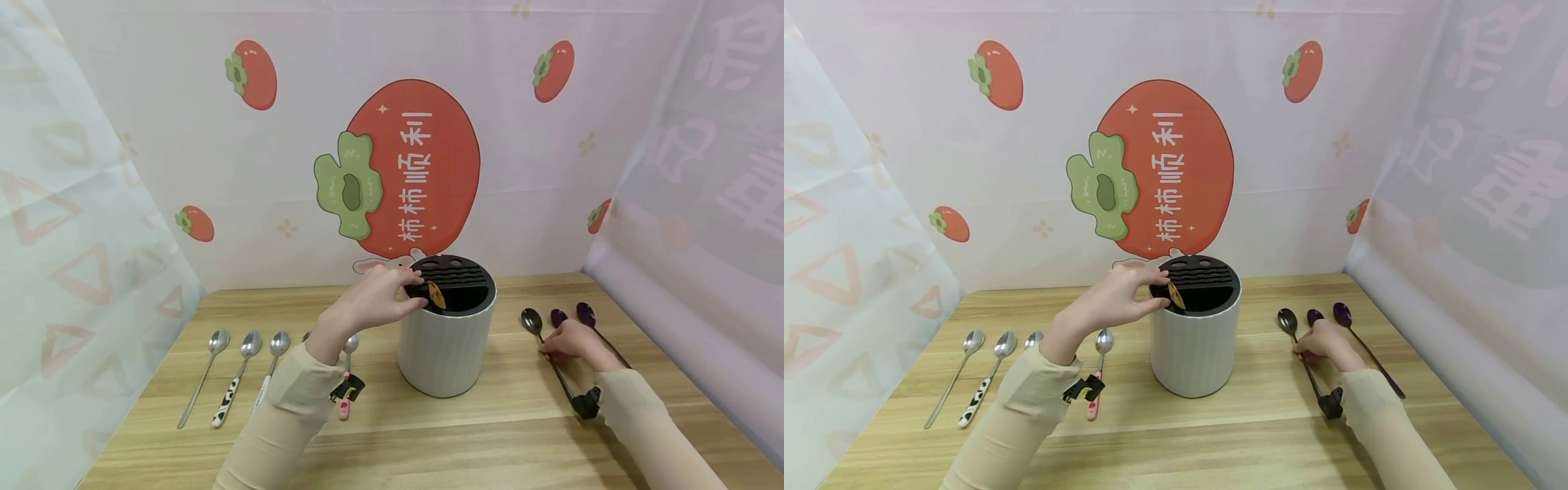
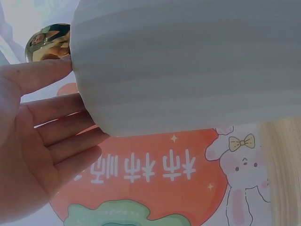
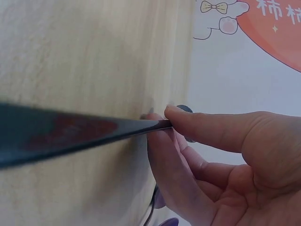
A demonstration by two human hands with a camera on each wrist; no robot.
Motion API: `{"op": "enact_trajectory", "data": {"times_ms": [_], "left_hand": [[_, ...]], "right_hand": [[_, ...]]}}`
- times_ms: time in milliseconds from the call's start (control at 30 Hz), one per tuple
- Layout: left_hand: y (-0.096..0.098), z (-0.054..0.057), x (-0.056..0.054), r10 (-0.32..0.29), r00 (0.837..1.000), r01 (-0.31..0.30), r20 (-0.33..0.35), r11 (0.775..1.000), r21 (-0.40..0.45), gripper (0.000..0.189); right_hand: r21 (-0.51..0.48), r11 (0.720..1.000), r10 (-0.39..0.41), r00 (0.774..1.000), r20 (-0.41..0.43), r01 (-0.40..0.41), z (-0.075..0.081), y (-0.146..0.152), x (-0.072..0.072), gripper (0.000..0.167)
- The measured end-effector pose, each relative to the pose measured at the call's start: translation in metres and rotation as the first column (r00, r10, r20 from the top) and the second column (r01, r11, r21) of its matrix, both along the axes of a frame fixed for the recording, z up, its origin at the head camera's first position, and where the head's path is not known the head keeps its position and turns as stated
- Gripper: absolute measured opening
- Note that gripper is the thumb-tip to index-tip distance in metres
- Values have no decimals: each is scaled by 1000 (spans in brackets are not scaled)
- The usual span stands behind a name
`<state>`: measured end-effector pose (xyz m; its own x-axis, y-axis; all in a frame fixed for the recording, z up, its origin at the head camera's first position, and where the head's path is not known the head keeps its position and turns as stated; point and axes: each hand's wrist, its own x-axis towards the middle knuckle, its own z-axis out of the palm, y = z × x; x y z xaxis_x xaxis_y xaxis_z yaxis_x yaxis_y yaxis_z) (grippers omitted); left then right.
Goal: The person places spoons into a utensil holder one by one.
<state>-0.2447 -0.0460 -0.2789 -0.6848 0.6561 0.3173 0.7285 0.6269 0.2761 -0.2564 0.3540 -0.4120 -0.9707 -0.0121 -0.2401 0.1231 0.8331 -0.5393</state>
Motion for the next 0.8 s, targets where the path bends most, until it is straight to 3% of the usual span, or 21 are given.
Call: {"op": "enact_trajectory", "data": {"times_ms": [167, 367, 500, 800], "left_hand": [[0, 0, 0, -3, 1000, 3, 0, 1000, 6, 36], [0, -1, -1, -7, 1000, 7, -11, 1000, 6, 36], [0, -1, -1, -9, 1000, 9, -5, 1000, 10, 36], [0, -2, -2, -10, 1000, 10, -1, 1000, 13, 36]], "right_hand": [[-58, 998, -26, 1000, 10, 27, 3, -2, 1, 20], [-46, 998, -49, 998, -41, 47, 6, -4, 2, 21], [-92, 994, -61, 997, -53, 56, 7, -7, 3, 19], [-60, 998, -21, 992, -125, 13, 16, -7, 6, 19]]}}
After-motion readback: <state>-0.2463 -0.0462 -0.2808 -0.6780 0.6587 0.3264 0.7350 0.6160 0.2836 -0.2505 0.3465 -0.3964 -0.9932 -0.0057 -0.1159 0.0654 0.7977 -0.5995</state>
